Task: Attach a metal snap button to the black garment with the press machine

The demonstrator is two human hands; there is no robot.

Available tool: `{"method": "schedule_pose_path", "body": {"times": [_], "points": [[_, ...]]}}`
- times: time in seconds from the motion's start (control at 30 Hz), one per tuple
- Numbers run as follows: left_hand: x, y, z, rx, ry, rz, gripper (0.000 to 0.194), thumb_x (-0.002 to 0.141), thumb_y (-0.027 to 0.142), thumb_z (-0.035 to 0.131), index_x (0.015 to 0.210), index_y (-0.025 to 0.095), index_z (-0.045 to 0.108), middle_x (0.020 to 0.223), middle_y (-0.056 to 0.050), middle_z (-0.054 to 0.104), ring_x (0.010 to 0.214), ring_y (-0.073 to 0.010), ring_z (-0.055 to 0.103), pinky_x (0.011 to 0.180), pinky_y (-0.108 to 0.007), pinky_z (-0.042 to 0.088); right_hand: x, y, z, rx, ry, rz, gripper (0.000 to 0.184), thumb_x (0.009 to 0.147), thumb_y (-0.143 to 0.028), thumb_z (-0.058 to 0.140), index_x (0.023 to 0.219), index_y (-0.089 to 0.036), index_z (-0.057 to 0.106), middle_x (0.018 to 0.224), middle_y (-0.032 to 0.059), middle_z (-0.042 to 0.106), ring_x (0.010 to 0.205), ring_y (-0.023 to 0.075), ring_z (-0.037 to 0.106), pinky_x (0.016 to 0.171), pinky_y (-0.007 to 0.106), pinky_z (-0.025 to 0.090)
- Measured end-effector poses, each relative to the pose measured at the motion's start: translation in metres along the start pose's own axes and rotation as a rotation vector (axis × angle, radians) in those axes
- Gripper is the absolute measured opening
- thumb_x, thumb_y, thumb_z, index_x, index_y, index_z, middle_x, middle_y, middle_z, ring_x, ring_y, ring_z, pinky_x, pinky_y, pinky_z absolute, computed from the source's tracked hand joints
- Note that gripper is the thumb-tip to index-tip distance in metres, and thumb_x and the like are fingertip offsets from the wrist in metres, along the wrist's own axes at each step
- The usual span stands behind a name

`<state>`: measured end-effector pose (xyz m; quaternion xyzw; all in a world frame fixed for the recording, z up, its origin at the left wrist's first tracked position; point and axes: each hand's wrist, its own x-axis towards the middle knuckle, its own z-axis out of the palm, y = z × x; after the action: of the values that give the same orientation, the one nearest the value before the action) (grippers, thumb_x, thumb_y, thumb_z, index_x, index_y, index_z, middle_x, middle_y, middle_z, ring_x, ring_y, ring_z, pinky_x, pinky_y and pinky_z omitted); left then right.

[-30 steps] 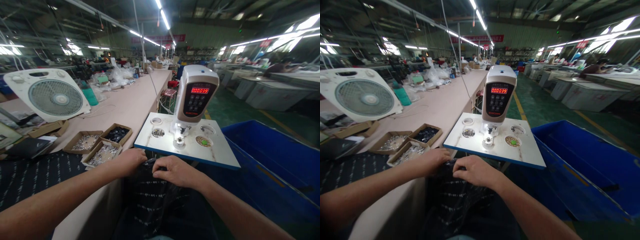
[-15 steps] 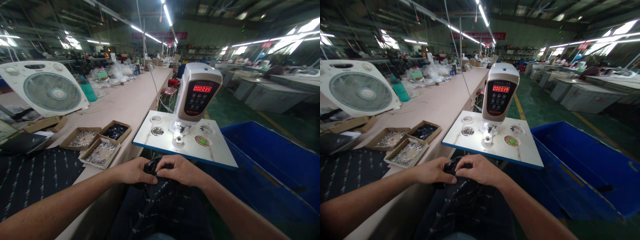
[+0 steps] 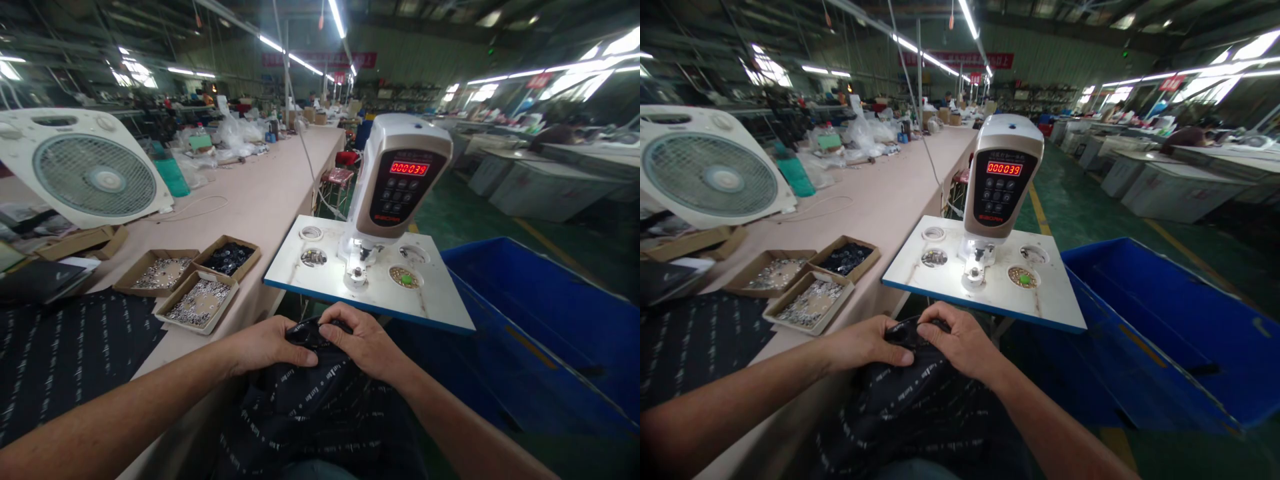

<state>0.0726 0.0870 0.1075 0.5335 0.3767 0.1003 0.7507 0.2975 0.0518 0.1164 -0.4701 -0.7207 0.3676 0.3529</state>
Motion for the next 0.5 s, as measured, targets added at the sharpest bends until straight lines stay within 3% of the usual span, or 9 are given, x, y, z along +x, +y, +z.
{"method": "schedule_pose_path", "body": {"times": [0.23, 0.4, 0.5], "points": [[0.001, -0.002, 0.005, 0.147, 0.118, 0.019, 0.028, 0.064, 0.036, 0.085, 0.068, 0.014, 0.068, 0.064, 0.001, 0.065, 0.055, -0.0104, 0.052, 0.057, -0.023, 0.041, -0.002, 0.004, 0.014, 0.15, 0.118, 0.08, 0.016, 0.095, -0.038, 0.062, 0.094, -0.022, 0.065, 0.084, -0.0018, 0.065, 0.078, 0.0151, 0.06, 0.076, 0.027, 0.046], [-0.002, -0.009, 0.015, 0.324, 0.188, 0.153, 0.025, 0.075, 0.035, 0.073, 0.064, 0.016, 0.061, 0.061, 0.003, 0.056, 0.056, -0.0107, 0.046, 0.053, -0.024, 0.033, -0.011, 0.0, 0.022, 0.253, 0.25, 0.167, 0.017, 0.092, -0.039, 0.063, 0.094, -0.022, 0.063, 0.081, -0.0017, 0.064, 0.074, 0.015, 0.058, 0.071, 0.027, 0.046], [-0.012, -0.013, 0.024, 0.584, 0.319, 0.255, 0.02, 0.079, 0.025, 0.064, 0.062, 0.018, 0.057, 0.059, 0.004, 0.054, 0.056, -0.0114, 0.047, 0.052, -0.025, 0.03, -0.025, -0.007, 0.024, 0.303, 0.301, 0.209, 0.021, 0.092, -0.043, 0.064, 0.094, -0.022, 0.063, 0.081, -0.0008, 0.064, 0.073, 0.0152, 0.058, 0.069, 0.027, 0.046]]}}
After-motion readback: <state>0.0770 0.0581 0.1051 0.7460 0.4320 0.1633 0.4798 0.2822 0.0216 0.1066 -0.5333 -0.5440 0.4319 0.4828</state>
